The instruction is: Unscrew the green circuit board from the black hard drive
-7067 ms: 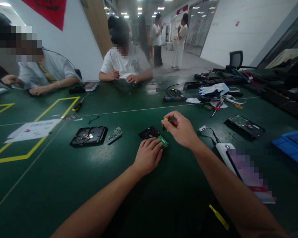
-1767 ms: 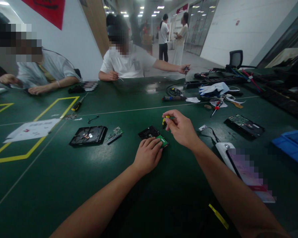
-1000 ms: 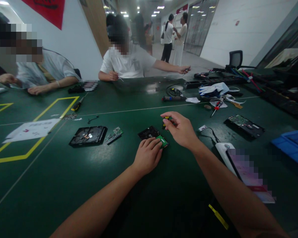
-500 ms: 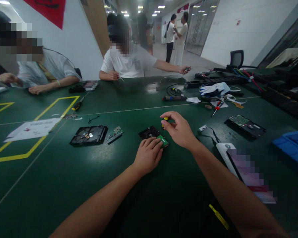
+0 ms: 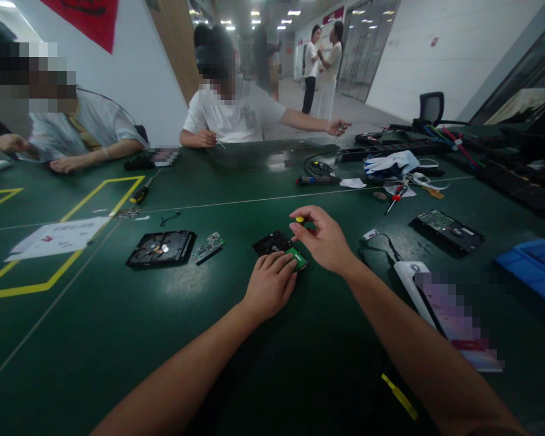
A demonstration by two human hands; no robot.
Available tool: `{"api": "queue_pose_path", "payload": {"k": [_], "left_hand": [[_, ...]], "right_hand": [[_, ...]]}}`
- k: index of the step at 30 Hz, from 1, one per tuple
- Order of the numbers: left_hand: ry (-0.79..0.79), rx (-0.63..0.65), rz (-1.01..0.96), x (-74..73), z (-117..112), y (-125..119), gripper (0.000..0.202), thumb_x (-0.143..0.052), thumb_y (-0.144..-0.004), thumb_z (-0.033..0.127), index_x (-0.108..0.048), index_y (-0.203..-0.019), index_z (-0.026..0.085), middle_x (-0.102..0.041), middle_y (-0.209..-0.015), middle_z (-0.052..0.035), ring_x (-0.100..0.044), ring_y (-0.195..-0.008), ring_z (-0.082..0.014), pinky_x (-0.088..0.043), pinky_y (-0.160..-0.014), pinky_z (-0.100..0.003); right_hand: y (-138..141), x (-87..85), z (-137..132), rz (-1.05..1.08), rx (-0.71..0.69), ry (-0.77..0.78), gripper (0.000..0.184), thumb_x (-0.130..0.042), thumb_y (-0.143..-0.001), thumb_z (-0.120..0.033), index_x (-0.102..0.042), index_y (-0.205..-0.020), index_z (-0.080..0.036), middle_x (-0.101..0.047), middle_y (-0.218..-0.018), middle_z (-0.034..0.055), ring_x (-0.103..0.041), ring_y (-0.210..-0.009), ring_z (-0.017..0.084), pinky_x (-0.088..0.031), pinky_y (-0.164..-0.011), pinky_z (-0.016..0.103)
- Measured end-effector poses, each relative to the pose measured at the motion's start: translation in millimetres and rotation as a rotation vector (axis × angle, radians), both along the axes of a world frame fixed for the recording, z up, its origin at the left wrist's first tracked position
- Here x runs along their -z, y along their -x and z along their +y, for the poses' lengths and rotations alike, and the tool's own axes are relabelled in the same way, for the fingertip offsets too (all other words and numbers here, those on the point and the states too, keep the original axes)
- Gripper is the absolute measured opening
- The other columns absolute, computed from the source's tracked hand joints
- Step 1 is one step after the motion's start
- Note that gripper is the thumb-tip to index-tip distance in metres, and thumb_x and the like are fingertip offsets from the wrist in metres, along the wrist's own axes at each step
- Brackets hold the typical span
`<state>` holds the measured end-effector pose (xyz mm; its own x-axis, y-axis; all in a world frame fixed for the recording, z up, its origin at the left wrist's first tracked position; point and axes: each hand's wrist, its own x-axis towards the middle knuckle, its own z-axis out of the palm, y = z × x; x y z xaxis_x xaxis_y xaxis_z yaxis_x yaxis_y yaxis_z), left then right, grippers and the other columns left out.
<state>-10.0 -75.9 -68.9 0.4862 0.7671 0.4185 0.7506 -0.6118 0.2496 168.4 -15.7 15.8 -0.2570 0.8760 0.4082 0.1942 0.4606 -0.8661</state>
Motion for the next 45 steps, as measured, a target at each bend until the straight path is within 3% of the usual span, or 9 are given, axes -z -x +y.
{"api": "queue_pose_path", "payload": {"k": [6, 14, 22, 27, 34, 45], "left_hand": [[-0.002, -0.005, 0.009, -0.8, 1.0, -0.5, 0.036, -0.049, -0.104, 0.032, -0.064, -0.135, 0.023, -0.067, -0.14, -0.0077, -0.055, -0.133, -0.0309, -0.045, -0.108, -0.053], [-0.007, -0.006, 0.0, 0.3, 0.7, -0.2, 0.035, -0.049, -0.104, 0.032, -0.064, -0.135, 0.024, -0.067, -0.139, -0.0082, -0.056, -0.131, -0.0309, -0.045, -0.107, -0.054], [-0.006, -0.004, 0.004, 0.3, 0.6, 0.6, 0.036, -0.049, -0.104, 0.032, -0.063, -0.136, 0.024, -0.067, -0.139, -0.0077, -0.056, -0.132, -0.0306, -0.045, -0.108, -0.053], [-0.005, -0.003, 0.0, 0.4, 0.9, 0.3, 0.035, -0.049, -0.104, 0.032, -0.064, -0.135, 0.024, -0.067, -0.139, -0.0073, -0.056, -0.132, -0.0307, -0.044, -0.109, -0.053], [-0.002, -0.005, 0.002, -0.2, 0.8, 0.2, 0.036, -0.048, -0.104, 0.032, -0.063, -0.136, 0.024, -0.067, -0.14, -0.0073, -0.056, -0.132, -0.0308, -0.044, -0.108, -0.053], [-0.008, -0.01, 0.004, 0.7, 0.6, 0.3, 0.035, -0.049, -0.104, 0.032, -0.063, -0.135, 0.023, -0.067, -0.139, -0.007, -0.056, -0.132, -0.0306, -0.044, -0.108, -0.052]], "right_hand": [[-0.5, 1.8, 0.7, -0.052, 0.025, -0.017, 0.022, -0.064, -0.097, -0.039, -0.067, -0.116, -0.028, -0.061, -0.123, 0.007, -0.062, -0.105, 0.023, -0.062, -0.081, 0.038], [-3.2, -0.1, 4.1, -0.049, 0.072, -0.043, 0.025, -0.068, -0.094, -0.038, -0.064, -0.116, -0.027, -0.066, -0.118, 0.0067, -0.064, -0.109, 0.024, -0.059, -0.087, 0.04], [-0.1, 0.5, 2.9, 0.08, -0.018, 0.058, 0.025, -0.06, -0.099, -0.039, -0.065, -0.121, -0.028, -0.066, -0.124, 0.0056, -0.066, -0.108, 0.022, -0.065, -0.084, 0.04], [-0.8, -3.3, 0.6, 0.014, 0.013, 0.036, 0.022, -0.064, -0.097, -0.044, -0.071, -0.11, -0.026, -0.065, -0.119, 0.0066, -0.066, -0.102, 0.022, -0.064, -0.072, 0.035], [-2.0, -10.7, -1.5, 0.07, -0.084, 0.096, 0.024, -0.056, -0.102, -0.039, -0.068, -0.118, -0.025, -0.069, -0.117, 0.0072, -0.066, -0.111, 0.023, -0.064, -0.079, 0.035], [-2.0, 4.3, 7.2, 0.104, -0.015, 0.098, 0.028, -0.068, -0.095, -0.047, -0.063, -0.109, -0.023, -0.063, -0.102, 0.0033, -0.063, -0.084, 0.017, -0.065, -0.07, 0.034]]}}
